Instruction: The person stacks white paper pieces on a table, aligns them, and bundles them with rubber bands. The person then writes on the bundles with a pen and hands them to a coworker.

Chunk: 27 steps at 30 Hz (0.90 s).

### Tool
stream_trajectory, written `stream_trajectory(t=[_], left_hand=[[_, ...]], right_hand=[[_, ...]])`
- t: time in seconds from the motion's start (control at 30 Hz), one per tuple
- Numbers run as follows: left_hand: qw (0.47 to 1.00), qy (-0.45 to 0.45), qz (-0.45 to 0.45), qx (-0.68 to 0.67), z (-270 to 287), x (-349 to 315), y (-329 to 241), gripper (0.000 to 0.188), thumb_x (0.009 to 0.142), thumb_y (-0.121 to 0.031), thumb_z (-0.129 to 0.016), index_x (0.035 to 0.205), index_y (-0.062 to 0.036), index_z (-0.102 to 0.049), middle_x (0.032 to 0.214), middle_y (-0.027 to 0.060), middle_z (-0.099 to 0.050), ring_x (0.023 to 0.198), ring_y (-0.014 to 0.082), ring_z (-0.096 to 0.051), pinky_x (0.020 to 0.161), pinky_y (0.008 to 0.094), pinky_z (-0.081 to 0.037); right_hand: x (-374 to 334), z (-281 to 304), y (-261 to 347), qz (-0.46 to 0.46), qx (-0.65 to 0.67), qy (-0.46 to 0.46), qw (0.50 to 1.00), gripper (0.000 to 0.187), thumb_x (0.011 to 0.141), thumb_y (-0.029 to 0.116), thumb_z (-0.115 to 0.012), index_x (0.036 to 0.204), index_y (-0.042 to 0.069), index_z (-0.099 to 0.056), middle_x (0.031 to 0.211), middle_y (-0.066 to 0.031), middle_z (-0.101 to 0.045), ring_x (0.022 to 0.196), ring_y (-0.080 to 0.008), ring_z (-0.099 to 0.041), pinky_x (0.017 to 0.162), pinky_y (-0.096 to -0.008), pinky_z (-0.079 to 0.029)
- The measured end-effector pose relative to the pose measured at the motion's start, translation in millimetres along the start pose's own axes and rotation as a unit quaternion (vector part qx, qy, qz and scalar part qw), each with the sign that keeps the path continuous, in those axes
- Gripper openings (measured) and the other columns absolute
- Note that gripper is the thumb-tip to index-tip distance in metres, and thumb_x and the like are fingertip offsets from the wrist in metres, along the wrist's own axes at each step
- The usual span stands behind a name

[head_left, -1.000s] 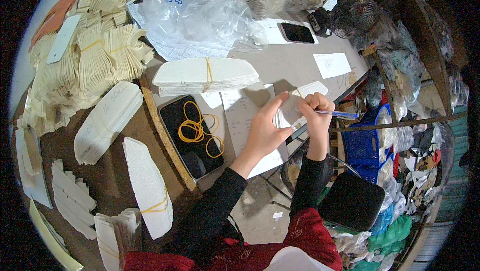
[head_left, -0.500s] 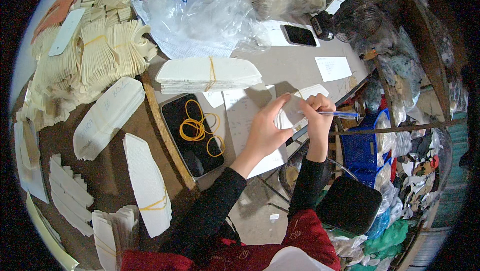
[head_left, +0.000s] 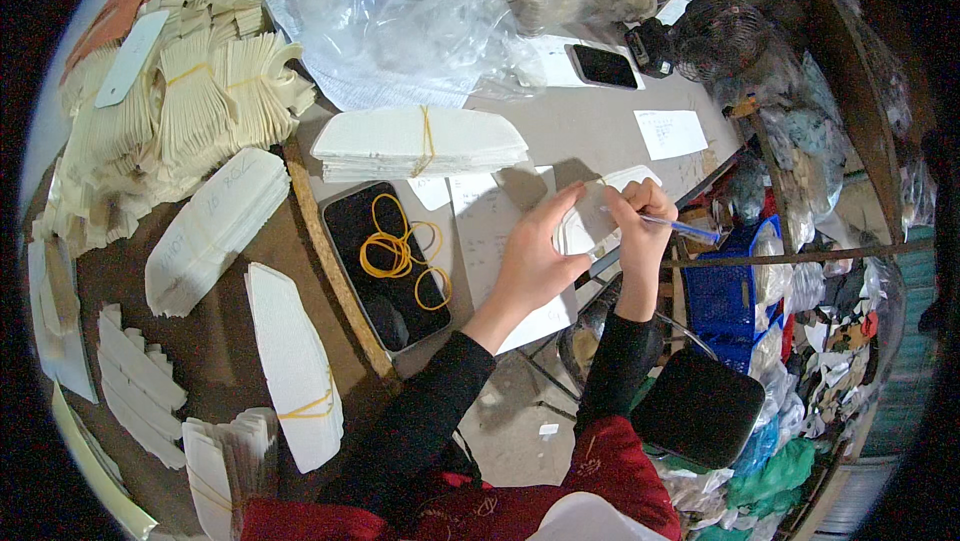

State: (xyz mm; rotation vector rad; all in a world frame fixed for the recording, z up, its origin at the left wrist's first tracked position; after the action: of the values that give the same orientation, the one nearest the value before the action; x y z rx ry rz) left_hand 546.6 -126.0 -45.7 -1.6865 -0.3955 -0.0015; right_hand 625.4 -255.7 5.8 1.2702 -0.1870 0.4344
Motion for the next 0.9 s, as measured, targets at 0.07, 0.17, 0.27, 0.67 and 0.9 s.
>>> stream_trajectory(t=[0.07, 0.17, 0.27, 0.67, 0.9], left_hand=[[1.000, 0.002, 0.007, -0.018, -0.3, -0.1, 1.0, 0.071, 0.064, -0.005, -0.067, 0.133, 0.0020, -0.050, 0.130, 0.0186, -0.058, 0.121, 0.0258, -0.056, 0.102, 0.0327, -0.041], [1.000, 0.001, -0.005, -0.009, -0.1, 0.4, 0.5, 0.071, 0.064, -0.004, -0.067, 0.133, 0.0024, -0.051, 0.130, 0.0186, -0.058, 0.122, 0.0257, -0.056, 0.103, 0.0327, -0.041], [1.000, 0.004, -0.002, -0.012, -0.1, 0.1, 0.5, 0.070, 0.064, -0.005, -0.066, 0.131, 0.0034, -0.050, 0.132, 0.0202, -0.056, 0.124, 0.0303, -0.053, 0.104, 0.0356, -0.040], [1.000, 0.004, 0.000, -0.007, 0.6, 0.4, -2.9, 0.069, 0.064, -0.005, -0.066, 0.131, 0.0030, -0.051, 0.132, 0.0199, -0.056, 0.124, 0.0322, -0.053, 0.105, 0.0367, -0.041], [1.000, 0.005, 0.010, -0.008, -1.6, 0.2, 1.0, 0.071, 0.064, -0.005, -0.066, 0.133, 0.0011, -0.051, 0.135, 0.0172, -0.055, 0.127, 0.0259, -0.052, 0.106, 0.0332, -0.038]], right_hand=[[-0.4, -1.3, -0.1, 0.009, -0.002, -0.008, 1.000, 0.042, 0.076, -0.014, -0.060, 0.062, 0.010, -0.028, 0.057, 0.0028, -0.038, 0.054, -0.0049, -0.031, 0.050, -0.0234, -0.028], [-1.5, -0.4, -1.4, 0.015, 0.064, -0.029, 0.997, 0.042, 0.074, -0.015, -0.059, 0.063, 0.010, -0.028, 0.057, 0.0034, -0.036, 0.055, -0.0045, -0.030, 0.050, -0.0233, -0.027], [-2.7, 0.9, -0.1, 0.047, 0.016, -0.012, 0.999, 0.042, 0.073, -0.016, -0.059, 0.063, 0.009, -0.027, 0.058, 0.0039, -0.035, 0.056, -0.0045, -0.029, 0.050, -0.0233, -0.027], [-0.5, 1.6, 3.2, 0.014, 0.007, -0.062, 0.998, 0.044, 0.076, -0.012, -0.064, 0.063, 0.009, -0.029, 0.059, 0.0047, -0.034, 0.057, -0.0041, -0.029, 0.051, -0.0221, -0.025], [4.6, 8.3, -0.5, 0.029, -0.018, -0.024, 0.999, 0.043, 0.074, -0.014, -0.061, 0.062, 0.010, -0.026, 0.058, 0.0054, -0.030, 0.057, -0.0038, -0.027, 0.051, -0.0229, -0.022]])
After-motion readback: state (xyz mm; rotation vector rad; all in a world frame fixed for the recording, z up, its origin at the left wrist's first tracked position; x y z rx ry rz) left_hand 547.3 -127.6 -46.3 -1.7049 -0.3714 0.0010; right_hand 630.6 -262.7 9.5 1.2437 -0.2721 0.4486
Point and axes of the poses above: each hand's wrist, its own x-axis towards the middle knuckle, its own z-axis out of the back of the hand, y = z × x, the point moved 4 cm from there along x, towards the middle knuckle
